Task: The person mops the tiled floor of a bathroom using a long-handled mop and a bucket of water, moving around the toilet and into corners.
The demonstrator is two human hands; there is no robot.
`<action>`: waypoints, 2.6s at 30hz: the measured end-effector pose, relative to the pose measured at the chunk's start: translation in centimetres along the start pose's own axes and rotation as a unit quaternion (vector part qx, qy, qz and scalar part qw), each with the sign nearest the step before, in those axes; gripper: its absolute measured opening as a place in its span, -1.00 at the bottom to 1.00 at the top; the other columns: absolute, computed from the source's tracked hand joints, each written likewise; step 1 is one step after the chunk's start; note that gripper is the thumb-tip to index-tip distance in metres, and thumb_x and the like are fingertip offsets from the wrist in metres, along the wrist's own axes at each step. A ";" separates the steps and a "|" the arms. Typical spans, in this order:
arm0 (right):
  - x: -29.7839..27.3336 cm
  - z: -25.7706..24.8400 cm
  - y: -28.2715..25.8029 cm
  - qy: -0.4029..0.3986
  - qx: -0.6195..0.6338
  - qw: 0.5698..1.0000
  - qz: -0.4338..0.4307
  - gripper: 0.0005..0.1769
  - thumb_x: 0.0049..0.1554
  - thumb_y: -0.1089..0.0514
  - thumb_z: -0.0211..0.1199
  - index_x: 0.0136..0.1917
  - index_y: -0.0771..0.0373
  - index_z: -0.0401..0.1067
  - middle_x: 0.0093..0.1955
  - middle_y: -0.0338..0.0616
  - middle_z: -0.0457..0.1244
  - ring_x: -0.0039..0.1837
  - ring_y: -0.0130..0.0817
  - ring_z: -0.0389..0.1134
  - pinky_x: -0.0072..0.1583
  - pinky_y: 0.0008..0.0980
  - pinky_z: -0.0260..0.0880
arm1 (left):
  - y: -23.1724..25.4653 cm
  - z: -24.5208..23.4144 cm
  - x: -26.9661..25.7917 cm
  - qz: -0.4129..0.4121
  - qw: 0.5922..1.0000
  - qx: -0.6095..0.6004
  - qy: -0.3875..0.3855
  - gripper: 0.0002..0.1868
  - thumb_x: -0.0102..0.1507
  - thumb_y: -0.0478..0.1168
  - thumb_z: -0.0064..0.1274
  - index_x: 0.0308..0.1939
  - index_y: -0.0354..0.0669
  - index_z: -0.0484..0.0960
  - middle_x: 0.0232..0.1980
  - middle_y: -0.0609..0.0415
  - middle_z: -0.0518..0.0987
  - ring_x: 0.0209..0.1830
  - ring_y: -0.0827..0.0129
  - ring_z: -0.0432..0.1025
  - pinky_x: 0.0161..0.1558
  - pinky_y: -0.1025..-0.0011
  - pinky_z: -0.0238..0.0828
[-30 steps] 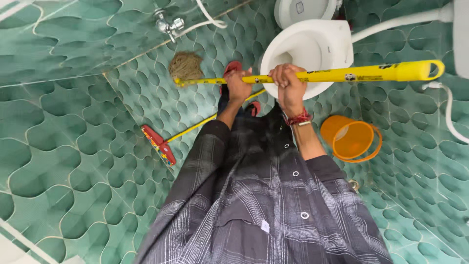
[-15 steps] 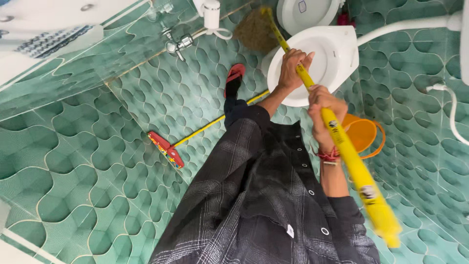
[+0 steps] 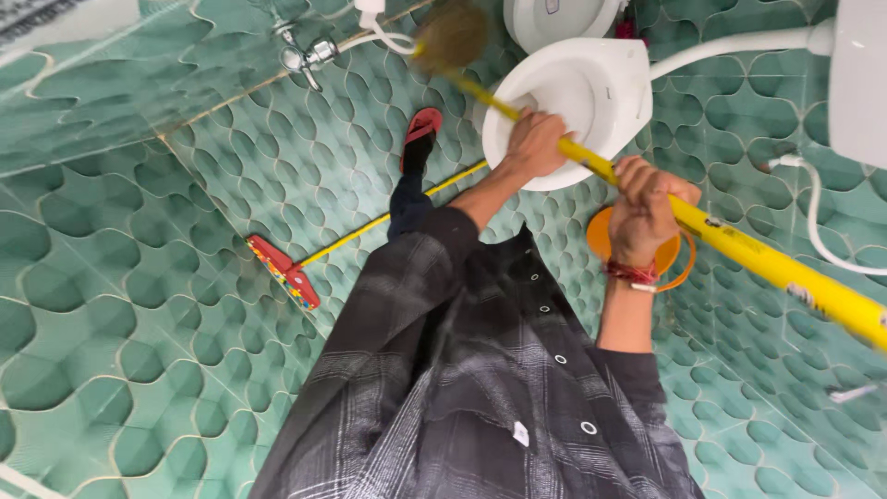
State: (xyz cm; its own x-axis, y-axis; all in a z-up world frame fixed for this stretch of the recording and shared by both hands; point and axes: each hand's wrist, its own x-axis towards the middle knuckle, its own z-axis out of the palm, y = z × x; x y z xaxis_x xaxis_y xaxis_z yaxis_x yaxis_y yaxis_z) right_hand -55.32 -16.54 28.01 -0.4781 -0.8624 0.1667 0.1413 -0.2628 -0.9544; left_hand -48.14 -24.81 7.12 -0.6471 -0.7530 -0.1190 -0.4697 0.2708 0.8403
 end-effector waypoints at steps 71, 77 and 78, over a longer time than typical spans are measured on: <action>-38.6 -3.8 -1.1 -0.062 0.050 0.988 0.136 -0.61 0.16 0.23 0.02 -0.47 0.15 0.02 -0.50 -0.27 -0.09 -0.32 -0.34 -0.03 0.19 -0.13 0.25 | -4.3 10.8 -40.9 -0.135 0.985 0.101 -0.035 -0.83 -0.09 -0.19 0.29 -0.41 -0.03 0.77 -0.32 -0.09 0.68 -0.17 0.01 0.57 0.17 0.07 0.31; -44.7 6.8 2.9 -0.198 0.096 0.955 0.199 -0.64 0.16 0.24 0.07 -0.42 0.19 0.07 -0.43 -0.21 -0.01 -0.21 -0.29 0.07 0.34 -0.05 0.26 | -13.4 5.2 -53.5 -0.184 0.967 0.119 0.127 -0.77 -0.05 -0.06 0.33 -0.42 -0.09 0.75 -0.34 -0.14 0.65 -0.15 -0.03 0.54 0.04 0.09 0.33; -45.5 8.4 3.0 -0.231 0.099 0.948 0.194 -0.66 0.17 0.24 0.08 -0.41 0.20 0.08 -0.41 -0.19 0.02 -0.18 -0.27 0.10 0.39 -0.03 0.25 | -13.9 4.4 -55.2 -0.172 0.959 0.112 0.196 -0.83 -0.04 -0.10 0.32 -0.45 -0.06 0.76 -0.37 -0.12 0.65 -0.14 -0.04 0.53 0.04 0.09 0.32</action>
State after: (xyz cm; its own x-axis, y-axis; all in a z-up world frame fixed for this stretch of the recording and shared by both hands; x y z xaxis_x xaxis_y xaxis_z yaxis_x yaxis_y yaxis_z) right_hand -25.83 18.31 19.68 0.0680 -0.9962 -0.0538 0.4102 0.0771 -0.9087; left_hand -8.55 15.63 -0.37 -0.1762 -0.9765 -0.1237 -0.7604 0.0553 0.6470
